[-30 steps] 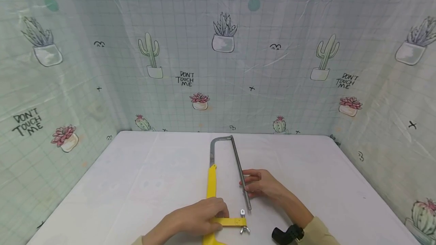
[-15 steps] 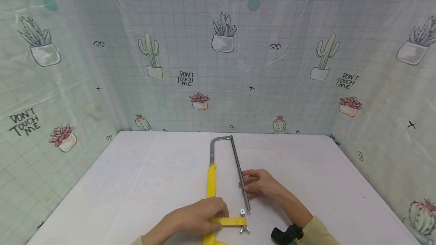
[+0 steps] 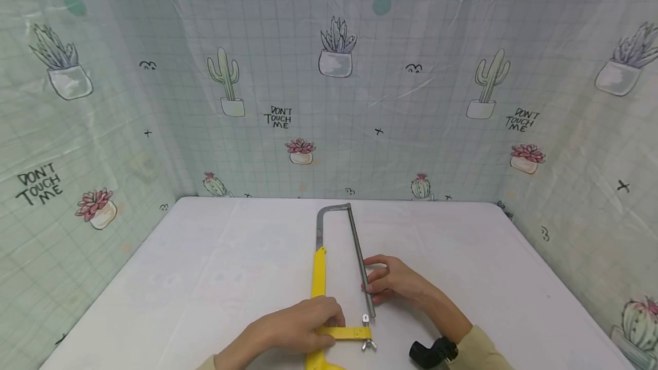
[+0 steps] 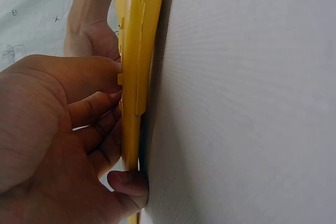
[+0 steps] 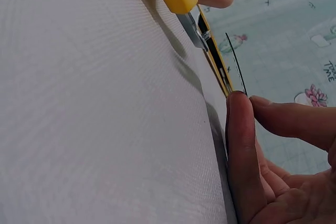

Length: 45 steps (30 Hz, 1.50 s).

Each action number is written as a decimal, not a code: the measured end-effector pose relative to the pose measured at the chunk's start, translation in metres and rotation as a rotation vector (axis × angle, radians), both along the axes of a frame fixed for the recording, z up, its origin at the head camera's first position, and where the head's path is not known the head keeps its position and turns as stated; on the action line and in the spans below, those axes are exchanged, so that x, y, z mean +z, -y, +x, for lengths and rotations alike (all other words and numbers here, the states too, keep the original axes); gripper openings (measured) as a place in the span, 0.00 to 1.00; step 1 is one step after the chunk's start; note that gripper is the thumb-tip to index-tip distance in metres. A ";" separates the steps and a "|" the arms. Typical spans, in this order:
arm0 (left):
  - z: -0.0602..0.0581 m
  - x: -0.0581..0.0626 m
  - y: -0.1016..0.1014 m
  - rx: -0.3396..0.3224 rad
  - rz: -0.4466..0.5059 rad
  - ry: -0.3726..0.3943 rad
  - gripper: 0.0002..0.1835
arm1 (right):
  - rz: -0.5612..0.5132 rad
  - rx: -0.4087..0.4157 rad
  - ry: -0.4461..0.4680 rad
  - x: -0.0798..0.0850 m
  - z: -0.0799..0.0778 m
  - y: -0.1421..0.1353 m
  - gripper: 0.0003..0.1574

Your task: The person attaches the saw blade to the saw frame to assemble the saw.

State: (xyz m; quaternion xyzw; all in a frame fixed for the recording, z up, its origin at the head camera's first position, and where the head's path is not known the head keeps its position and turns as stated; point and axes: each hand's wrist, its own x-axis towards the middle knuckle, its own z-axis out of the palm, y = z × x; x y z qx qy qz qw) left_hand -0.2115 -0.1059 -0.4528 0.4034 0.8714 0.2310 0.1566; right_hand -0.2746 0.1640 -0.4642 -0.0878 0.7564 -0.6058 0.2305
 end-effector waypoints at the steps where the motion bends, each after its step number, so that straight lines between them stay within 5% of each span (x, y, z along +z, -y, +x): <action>1: 0.000 0.000 0.000 0.001 0.001 0.001 0.10 | 0.002 0.007 0.002 0.000 0.000 0.000 0.48; 23: -0.006 0.001 0.001 0.011 -0.004 0.024 0.09 | 0.042 0.069 -0.015 0.002 0.000 0.008 0.43; 45: -0.005 -0.003 0.002 -0.014 0.029 0.041 0.10 | 0.175 0.112 -0.066 0.000 0.005 0.006 0.18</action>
